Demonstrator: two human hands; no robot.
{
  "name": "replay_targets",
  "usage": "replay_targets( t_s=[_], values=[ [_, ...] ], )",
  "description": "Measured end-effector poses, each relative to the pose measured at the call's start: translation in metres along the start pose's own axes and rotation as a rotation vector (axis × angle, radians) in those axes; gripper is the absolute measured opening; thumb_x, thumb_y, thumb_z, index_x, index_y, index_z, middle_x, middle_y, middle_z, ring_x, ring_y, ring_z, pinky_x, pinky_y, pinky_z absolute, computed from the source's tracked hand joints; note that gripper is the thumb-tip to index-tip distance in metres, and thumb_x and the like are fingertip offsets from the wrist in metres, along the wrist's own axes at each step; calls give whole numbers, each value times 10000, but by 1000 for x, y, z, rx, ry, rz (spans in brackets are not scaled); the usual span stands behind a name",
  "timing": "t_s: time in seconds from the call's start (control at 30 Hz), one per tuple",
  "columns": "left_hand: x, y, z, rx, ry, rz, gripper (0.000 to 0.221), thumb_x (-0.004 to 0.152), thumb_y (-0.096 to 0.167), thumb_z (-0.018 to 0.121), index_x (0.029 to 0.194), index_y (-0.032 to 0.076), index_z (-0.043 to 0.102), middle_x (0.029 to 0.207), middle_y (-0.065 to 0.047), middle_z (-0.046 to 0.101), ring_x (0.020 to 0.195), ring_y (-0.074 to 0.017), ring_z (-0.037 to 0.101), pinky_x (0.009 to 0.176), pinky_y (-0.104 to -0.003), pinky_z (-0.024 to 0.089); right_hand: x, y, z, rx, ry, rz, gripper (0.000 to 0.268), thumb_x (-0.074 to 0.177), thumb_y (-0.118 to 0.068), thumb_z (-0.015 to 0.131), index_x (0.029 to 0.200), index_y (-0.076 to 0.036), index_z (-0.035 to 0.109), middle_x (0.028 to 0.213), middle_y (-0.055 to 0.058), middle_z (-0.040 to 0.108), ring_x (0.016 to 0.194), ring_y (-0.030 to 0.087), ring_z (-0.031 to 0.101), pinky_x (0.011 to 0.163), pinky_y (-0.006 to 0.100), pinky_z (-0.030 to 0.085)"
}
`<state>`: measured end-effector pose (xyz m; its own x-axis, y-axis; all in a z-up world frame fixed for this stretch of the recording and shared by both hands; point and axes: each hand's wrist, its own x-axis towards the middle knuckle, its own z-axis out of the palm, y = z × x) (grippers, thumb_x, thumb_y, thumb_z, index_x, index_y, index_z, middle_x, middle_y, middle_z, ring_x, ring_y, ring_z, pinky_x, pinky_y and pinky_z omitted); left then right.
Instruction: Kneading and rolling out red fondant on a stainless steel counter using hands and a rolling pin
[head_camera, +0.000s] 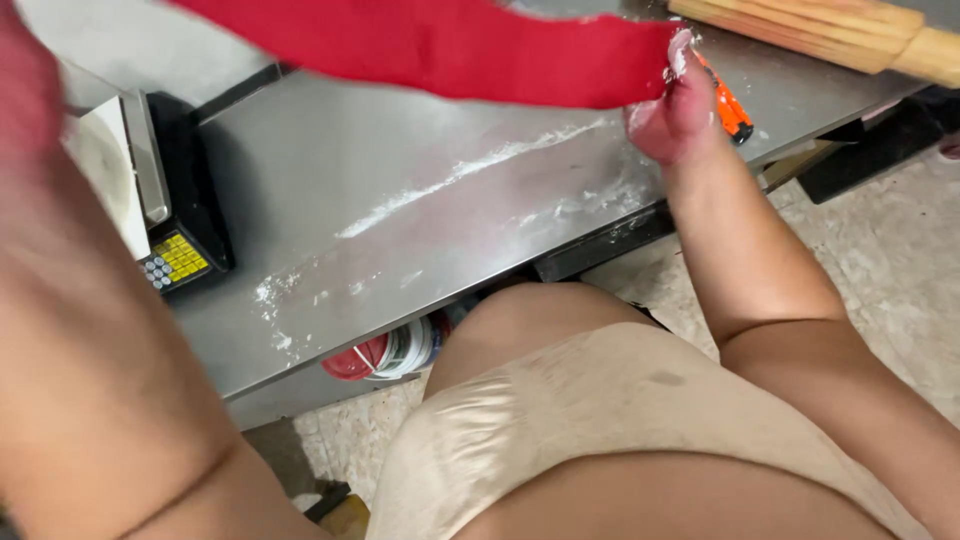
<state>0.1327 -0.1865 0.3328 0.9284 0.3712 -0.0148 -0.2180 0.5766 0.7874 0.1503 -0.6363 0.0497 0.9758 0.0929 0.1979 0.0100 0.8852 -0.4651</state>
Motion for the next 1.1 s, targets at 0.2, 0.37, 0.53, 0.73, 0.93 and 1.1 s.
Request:
replay_targets(
  t_s=[0.2, 0.37, 0.53, 0.73, 0.93, 1.1],
  values=[
    [20, -140, -164, -147, -21, -127, 374, 892, 127, 780, 1251, 48, 717, 1225, -149, 777, 1111, -289, 759, 982, -482, 645, -7, -42, -16, -838, 848, 136, 406, 799, -134, 831, 1151, -175, 632, 966, 59, 745, 728, 179, 762, 427, 273, 460],
    [0, -191, -278, -313, 99, -347, 490, 863, 37, 734, 1338, -35, 638, 1343, -240, 691, 1286, -413, 646, 1187, -588, 464, 7, -59, -10, -1757, 629, 306, 540, 807, -267, 866, 1236, -97, 584, 1070, 151, 700, 808, 277, 702, 556, 398, 562],
    [-17, -173, -299, 265, 109, -216, 507, 909, 85, 684, 1408, 153, 621, 1362, -110, 699, 1250, -323, 703, 998, -467, 653, 43, -142, -28, -2234, 615, 45, 177, 924, -238, 690, 1078, -152, 703, 1048, 108, 768, 962, 340, 711, 806, 457, 530],
    [1, -182, -345, 1272, 237, 299, 643, 894, 95, 981, 1397, -38, 603, 1245, -204, 724, 1069, -242, 711, 872, -336, 593, 128, -232, -109, -2497, 945, 665, 421, 964, -333, 579, 1301, -107, 693, 1305, 140, 670, 1192, 399, 635, 921, 481, 536],
    [19, -191, -390, 951, 168, 21, 516, 967, 169, 783, 1448, 156, 596, 1296, -6, 687, 1121, -74, 659, 1021, -213, 556, 159, -215, -73, -2475, 916, 1363, 751, 887, -572, 645, 1495, -140, 553, 1531, 89, 531, 1427, 354, 474, 1097, 494, 420],
    [15, -200, -396, 1067, 196, 112, 481, 1009, 88, 815, 1440, 84, 602, 1253, -43, 680, 1075, -82, 633, 938, -214, 538, 158, -219, -104, -2461, 911, 1374, 579, 869, -437, 755, 1300, -55, 689, 1297, 148, 676, 1206, 384, 638, 980, 489, 483]
  ],
)
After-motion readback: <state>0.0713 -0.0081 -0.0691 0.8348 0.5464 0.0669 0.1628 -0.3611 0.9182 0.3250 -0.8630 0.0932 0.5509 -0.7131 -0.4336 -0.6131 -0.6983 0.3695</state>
